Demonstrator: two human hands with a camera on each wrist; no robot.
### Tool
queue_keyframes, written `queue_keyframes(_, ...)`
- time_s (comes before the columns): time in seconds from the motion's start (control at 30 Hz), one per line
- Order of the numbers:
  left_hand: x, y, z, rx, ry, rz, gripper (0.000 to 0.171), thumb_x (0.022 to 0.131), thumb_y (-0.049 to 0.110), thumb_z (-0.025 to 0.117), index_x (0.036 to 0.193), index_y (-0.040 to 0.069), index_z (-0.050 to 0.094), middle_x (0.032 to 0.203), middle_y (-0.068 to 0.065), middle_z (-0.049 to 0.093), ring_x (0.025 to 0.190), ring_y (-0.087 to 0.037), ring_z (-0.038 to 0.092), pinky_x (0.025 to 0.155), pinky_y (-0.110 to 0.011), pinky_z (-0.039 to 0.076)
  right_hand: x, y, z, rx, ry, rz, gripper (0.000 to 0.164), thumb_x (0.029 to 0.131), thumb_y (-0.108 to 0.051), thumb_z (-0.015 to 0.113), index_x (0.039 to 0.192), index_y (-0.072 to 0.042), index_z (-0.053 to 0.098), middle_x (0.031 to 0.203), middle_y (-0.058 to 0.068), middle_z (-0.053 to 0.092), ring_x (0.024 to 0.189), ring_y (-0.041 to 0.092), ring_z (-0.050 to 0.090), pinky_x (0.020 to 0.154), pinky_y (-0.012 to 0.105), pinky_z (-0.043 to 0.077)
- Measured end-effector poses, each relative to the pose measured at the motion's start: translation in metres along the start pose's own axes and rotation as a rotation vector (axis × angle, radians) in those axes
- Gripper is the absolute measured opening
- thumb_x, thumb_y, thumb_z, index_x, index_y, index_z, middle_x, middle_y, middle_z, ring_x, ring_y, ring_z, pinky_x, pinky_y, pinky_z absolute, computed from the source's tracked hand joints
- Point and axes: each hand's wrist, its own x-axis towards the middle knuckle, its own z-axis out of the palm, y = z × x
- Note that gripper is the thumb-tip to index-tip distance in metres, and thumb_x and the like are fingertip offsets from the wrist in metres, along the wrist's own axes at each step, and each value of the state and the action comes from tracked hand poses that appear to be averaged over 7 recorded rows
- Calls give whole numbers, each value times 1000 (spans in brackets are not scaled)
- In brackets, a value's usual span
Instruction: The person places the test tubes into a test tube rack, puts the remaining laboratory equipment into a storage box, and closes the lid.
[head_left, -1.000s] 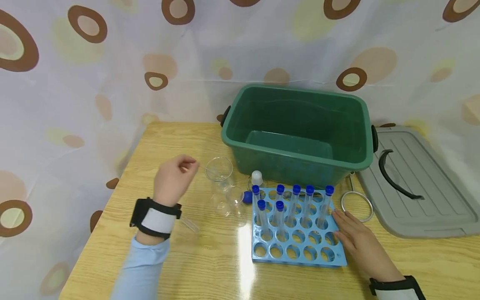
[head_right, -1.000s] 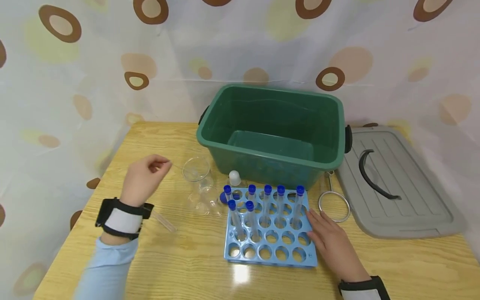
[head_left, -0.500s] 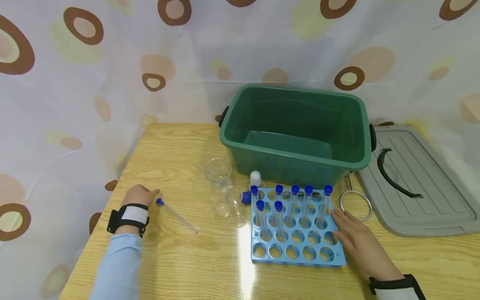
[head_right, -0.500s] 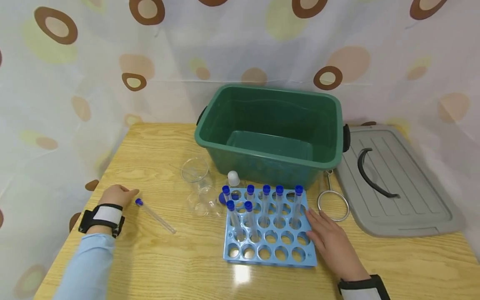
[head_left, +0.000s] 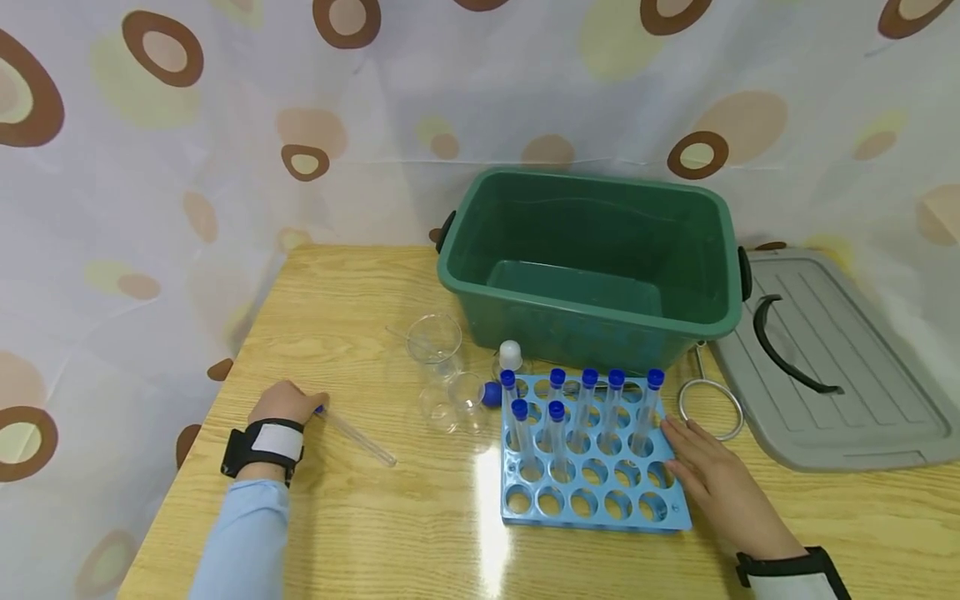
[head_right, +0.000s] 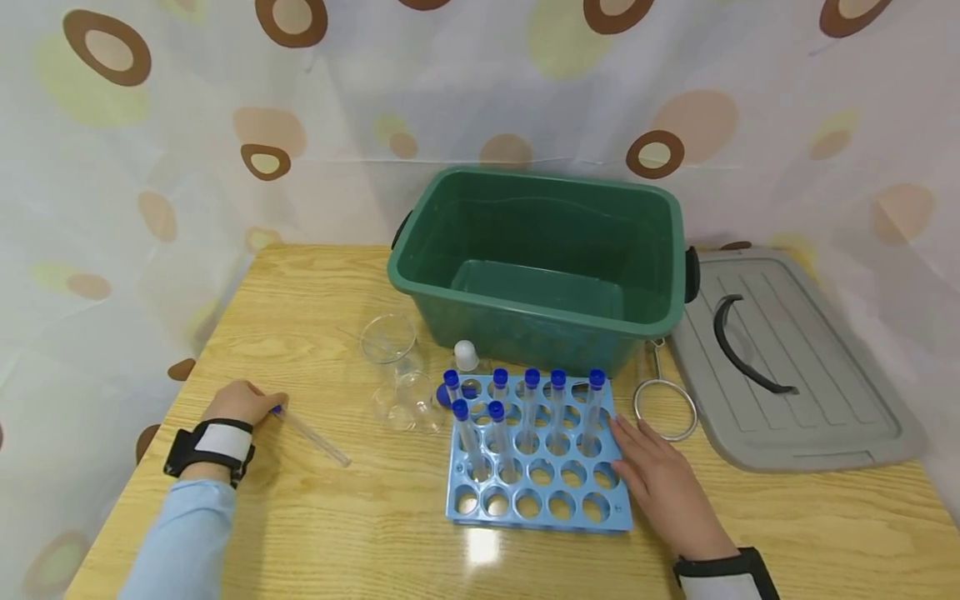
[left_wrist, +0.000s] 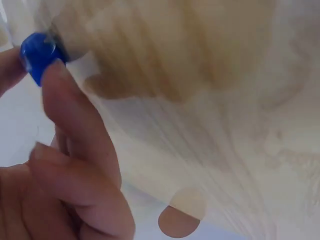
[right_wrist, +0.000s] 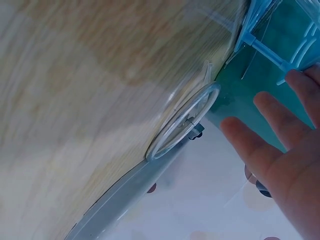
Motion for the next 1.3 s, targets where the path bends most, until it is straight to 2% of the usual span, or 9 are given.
queue_keyframes(0.1,-3,1,4,-17,32,31,40,84,35,59,61,3,61,57,-6,55,56,-21,49,48,-28,35,-1,0,-1,2,3,-1,46,93,-17,57,134,1,48,136,26,47,123,51,39,91,64,35)
queue_keyframes(0.17,-3,1,5,-28,49,55,38,84,31,59,61,1,64,57,-6,56,56,-21,50,49,-28,36,-1,0,-2,2,3,-1,46,93,-17,57,134,1,48,136,26,47,123,51,39,91,64,35)
queue_keyframes(0.3,-7,1,2,-65,39,98,36,87,26,57,83,-8,68,65,-13,64,61,-22,57,52,-28,42,-1,-2,-3,1,-3,1,46,93,-17,57,134,2,48,136,26,47,123,52,40,91,64,35)
queue_keyframes(0.4,-13,1,-5,-103,28,135,39,89,26,56,98,-10,66,75,-17,67,65,-22,58,54,-28,42,0,-3,-4,-3,-8,-3,46,93,-17,57,133,2,49,136,26,47,123,52,40,91,64,36)
queue_keyframes(0.6,-33,8,-30,-192,53,258,36,92,30,56,98,-5,66,85,-19,70,69,-23,61,55,-27,40,1,-4,-5,-13,-5,-14,45,92,-17,57,133,2,49,136,25,48,122,51,40,92,62,36)
queue_keyframes(0.77,-58,26,-55,-221,106,377,37,93,34,56,106,1,65,88,-18,70,72,-24,62,55,-28,40,0,-3,-4,-18,0,-17,45,92,-16,58,132,3,49,136,25,48,122,51,41,91,62,36)
queue_keyframes(0.9,-81,44,-71,-260,163,476,31,92,32,57,106,6,67,88,-15,71,76,-23,62,57,-27,40,0,-3,-4,-19,3,-15,45,92,-16,58,132,3,50,135,25,49,121,51,41,91,63,37)
queue_keyframes(1.13,-122,77,-91,-313,292,658,19,90,26,63,102,13,69,82,-3,71,77,-12,60,62,-22,45,0,-3,-4,-16,1,-11,45,92,-16,58,132,3,50,135,26,48,122,51,41,91,63,36)
queue_keyframes(1.3,-147,102,-101,-333,332,762,21,85,21,69,106,14,68,81,1,71,67,-5,55,59,-20,42,0,-3,-4,-7,0,-9,46,92,-16,58,133,3,49,136,27,47,122,52,40,90,64,36)
